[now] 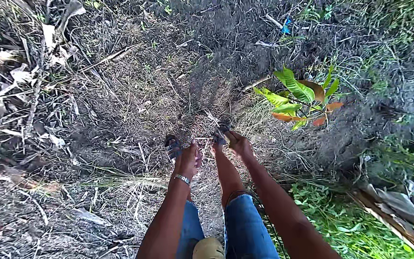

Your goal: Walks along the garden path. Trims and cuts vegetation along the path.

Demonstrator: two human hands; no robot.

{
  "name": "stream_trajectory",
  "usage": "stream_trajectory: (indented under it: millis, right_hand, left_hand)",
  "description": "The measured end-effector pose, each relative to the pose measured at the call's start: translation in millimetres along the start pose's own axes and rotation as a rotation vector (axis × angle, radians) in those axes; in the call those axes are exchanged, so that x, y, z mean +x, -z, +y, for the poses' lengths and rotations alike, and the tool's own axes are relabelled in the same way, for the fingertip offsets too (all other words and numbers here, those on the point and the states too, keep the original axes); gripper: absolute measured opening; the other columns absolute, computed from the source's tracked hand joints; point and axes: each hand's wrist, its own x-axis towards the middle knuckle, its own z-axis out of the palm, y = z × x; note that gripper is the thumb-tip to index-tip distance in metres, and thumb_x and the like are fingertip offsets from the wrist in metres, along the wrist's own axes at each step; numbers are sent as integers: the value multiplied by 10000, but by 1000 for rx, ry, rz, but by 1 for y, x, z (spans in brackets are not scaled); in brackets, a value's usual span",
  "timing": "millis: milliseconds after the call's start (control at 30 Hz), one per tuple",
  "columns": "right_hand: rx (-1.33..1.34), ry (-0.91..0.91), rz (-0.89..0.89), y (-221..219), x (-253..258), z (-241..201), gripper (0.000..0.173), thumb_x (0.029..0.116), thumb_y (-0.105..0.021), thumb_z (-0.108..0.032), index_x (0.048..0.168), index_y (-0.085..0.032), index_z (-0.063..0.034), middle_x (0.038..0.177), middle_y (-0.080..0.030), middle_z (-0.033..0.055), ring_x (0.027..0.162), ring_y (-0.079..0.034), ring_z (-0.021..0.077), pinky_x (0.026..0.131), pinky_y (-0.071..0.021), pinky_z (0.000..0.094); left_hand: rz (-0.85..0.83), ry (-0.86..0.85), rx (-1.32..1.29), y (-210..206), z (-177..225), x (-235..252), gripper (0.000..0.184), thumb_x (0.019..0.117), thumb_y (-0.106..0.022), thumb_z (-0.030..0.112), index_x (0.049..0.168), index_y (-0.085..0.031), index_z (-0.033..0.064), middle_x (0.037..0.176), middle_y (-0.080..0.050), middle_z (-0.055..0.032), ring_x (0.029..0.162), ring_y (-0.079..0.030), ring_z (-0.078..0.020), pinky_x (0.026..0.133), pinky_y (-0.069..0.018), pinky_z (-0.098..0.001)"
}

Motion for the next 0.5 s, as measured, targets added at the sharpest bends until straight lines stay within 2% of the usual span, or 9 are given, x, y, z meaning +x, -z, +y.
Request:
stream_trajectory:
  millis: [67, 133, 200, 267, 300, 367, 433, 500]
  right_hand:
    - [-237, 11, -90, 0, 8, -12, 681, 842, -759, -225, 1491, -558, -194, 1198, -716, 201, 1080, -699, 376, 934, -546, 608]
    - [-586, 86, -225, 5, -5, -26, 668, 915, -631, -292, 1561, -465, -257, 1228, -700, 221, 1130, -672, 433, 910, -517, 662]
    - [-740, 181, -251, 14, -14, -28, 636, 958, -569, -321, 1576, -436, -260, 1228, -688, 233, 1100, -678, 448, 868, -524, 656]
    - [-750, 244, -235, 23, -21, -22, 653, 930, -602, -280, 1567, -456, -266, 1209, -691, 240, 1057, -689, 450, 840, -529, 655]
    - [-723, 252, -228, 28, -24, -20, 700, 886, -632, -216, 1563, -468, -284, 1207, -696, 233, 1056, -689, 448, 839, -527, 661]
    - [-662, 210, -227, 38, -32, -22, 773, 839, -660, -142, 1564, -466, -324, 1227, -705, 208, 1099, -681, 438, 876, -518, 673]
    - [-607, 136, -209, 47, -45, -31, 780, 837, -658, -135, 1567, -458, -323, 1205, -715, 206, 1104, -683, 435, 894, -518, 673]
    - [-571, 95, -154, 56, -60, -43, 767, 840, -653, -143, 1564, -460, -306, 1152, -729, 204, 1056, -700, 428, 865, -529, 662]
  left_hand:
    - [14, -4, -4, -2, 0, -2, 530, 1121, -372, 422, 651, -378, 175, 475, -316, 58, 349, -270, -51, 348, -249, -197]
    - [22, 3, -11, -5, -2, -9, 528, 1121, -370, 419, 653, -375, 175, 478, -313, 57, 353, -269, -57, 350, -249, -200]
    - [20, 7, -11, -12, 1, -15, 531, 1120, -360, 432, 652, -363, 182, 480, -300, 62, 355, -251, -52, 353, -234, -196]
    - [19, 7, -21, -18, 7, -25, 534, 1118, -370, 433, 647, -367, 182, 476, -305, 63, 350, -254, -48, 348, -233, -194]
    - [10, 1, -27, -20, 11, -30, 529, 1120, -365, 427, 652, -371, 181, 475, -310, 63, 348, -255, -48, 346, -238, -195]
    - [-8, -36, -47, -26, 20, -37, 524, 1126, -350, 408, 660, -379, 170, 471, -313, 57, 343, -251, -51, 340, -238, -201]
    - [-20, -53, -48, -31, 30, -41, 512, 1128, -337, 414, 680, -383, 170, 488, -310, 55, 356, -252, -58, 349, -243, -207]
    - [-13, -51, -65, -35, 40, -41, 522, 1123, -341, 434, 671, -377, 176, 494, -323, 51, 364, -267, -66, 360, -260, -216]
